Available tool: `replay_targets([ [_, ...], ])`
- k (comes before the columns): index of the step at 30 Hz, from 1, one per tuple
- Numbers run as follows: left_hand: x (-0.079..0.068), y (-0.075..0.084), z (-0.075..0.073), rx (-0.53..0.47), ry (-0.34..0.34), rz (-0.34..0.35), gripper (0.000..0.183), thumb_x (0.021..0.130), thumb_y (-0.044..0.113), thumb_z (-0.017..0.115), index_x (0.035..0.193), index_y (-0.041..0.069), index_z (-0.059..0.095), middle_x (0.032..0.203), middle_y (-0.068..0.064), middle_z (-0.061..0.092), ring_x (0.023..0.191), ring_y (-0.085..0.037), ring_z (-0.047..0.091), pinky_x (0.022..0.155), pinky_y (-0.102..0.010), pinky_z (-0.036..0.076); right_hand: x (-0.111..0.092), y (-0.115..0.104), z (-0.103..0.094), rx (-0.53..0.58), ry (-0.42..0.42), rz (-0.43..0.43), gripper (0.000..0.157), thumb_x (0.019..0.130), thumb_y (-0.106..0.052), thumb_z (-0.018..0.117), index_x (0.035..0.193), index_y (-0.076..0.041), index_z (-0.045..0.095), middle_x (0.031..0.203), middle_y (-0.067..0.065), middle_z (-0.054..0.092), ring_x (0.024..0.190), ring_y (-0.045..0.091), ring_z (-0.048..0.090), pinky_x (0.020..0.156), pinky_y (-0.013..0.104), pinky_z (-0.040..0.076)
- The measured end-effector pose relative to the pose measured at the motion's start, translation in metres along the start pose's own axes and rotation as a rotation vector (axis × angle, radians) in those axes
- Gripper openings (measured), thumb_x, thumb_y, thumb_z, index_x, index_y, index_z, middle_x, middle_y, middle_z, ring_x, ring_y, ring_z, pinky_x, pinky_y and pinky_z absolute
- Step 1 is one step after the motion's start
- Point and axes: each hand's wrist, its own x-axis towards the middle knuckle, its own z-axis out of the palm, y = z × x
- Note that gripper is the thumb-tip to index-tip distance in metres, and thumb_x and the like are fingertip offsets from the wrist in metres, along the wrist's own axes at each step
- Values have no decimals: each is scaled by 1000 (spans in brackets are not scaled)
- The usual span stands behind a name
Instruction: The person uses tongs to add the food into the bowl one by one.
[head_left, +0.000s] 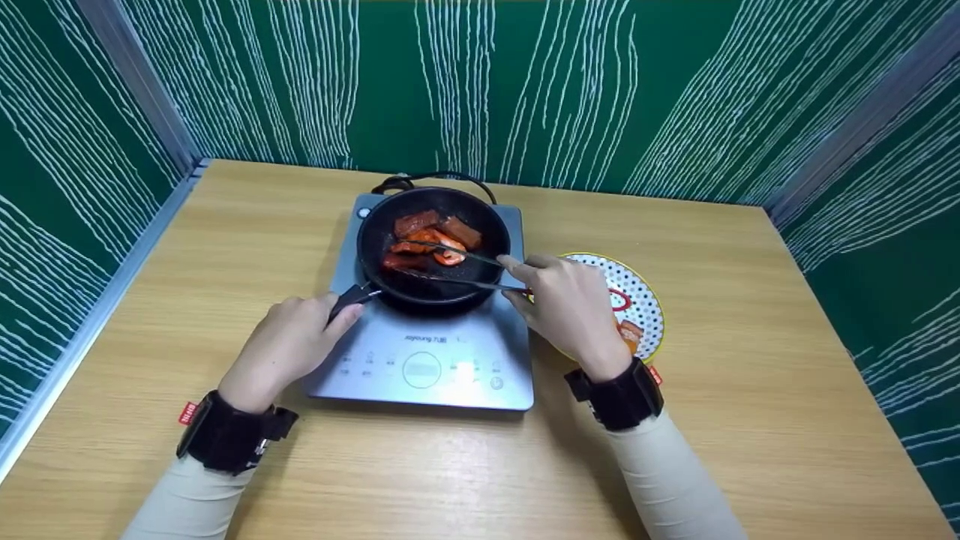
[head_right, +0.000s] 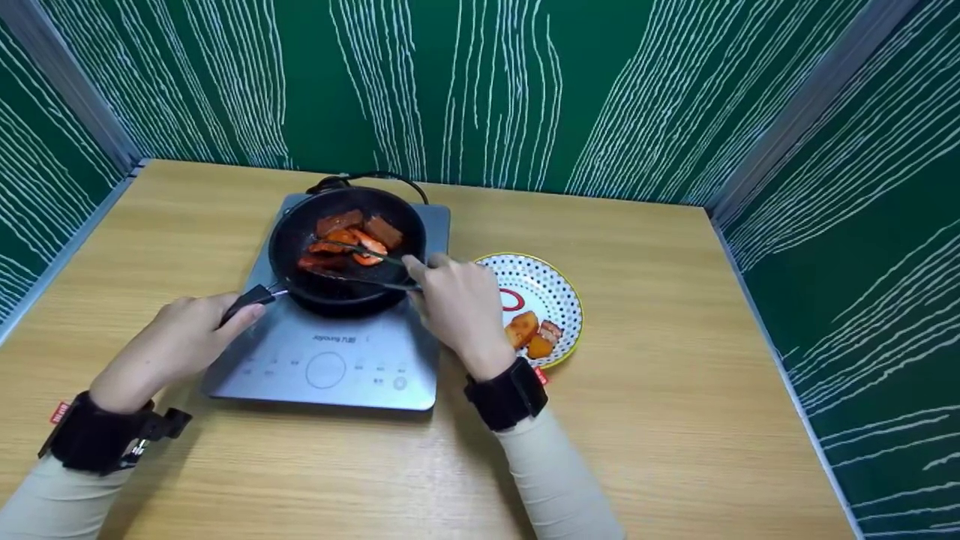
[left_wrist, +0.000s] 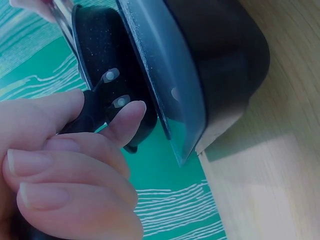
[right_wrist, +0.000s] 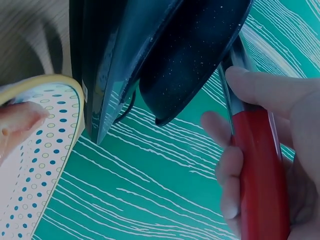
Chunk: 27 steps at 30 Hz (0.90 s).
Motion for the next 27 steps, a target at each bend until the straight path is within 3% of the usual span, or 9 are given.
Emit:
replay_targets([
  [17, 1, 1, -1, -17, -29, -32, 39, 102, 46, 46, 87, 12, 56, 67, -3, 42, 57, -20, 44, 52, -32, 32, 0, 2, 0, 23, 29, 34, 40, 85, -34, 77, 123, -23, 69, 80, 2, 64, 50, 15, 46, 43, 31, 36],
  [22, 0, 0, 0, -12, -19, -15, 40, 102, 47, 46, 85, 12, 55, 66, -2, 40, 56, -19, 43, 51, -31, 30, -4, 8, -13, 36, 57, 30, 39, 86, -38, 74, 122, -22, 69, 82, 0, 66, 49, 15, 46, 40, 32, 31],
  [27, -1, -1, 0, -11, -9, -6, 40, 102, 46, 47, 83, 12, 54, 65, -1, 39, 55, -19, 42, 51, -31, 29, -15, 25, -35, 23, 61, 57, 41, 87, -44, 72, 122, -23, 69, 86, 1, 71, 51, 19, 57, 38, 32, 27],
])
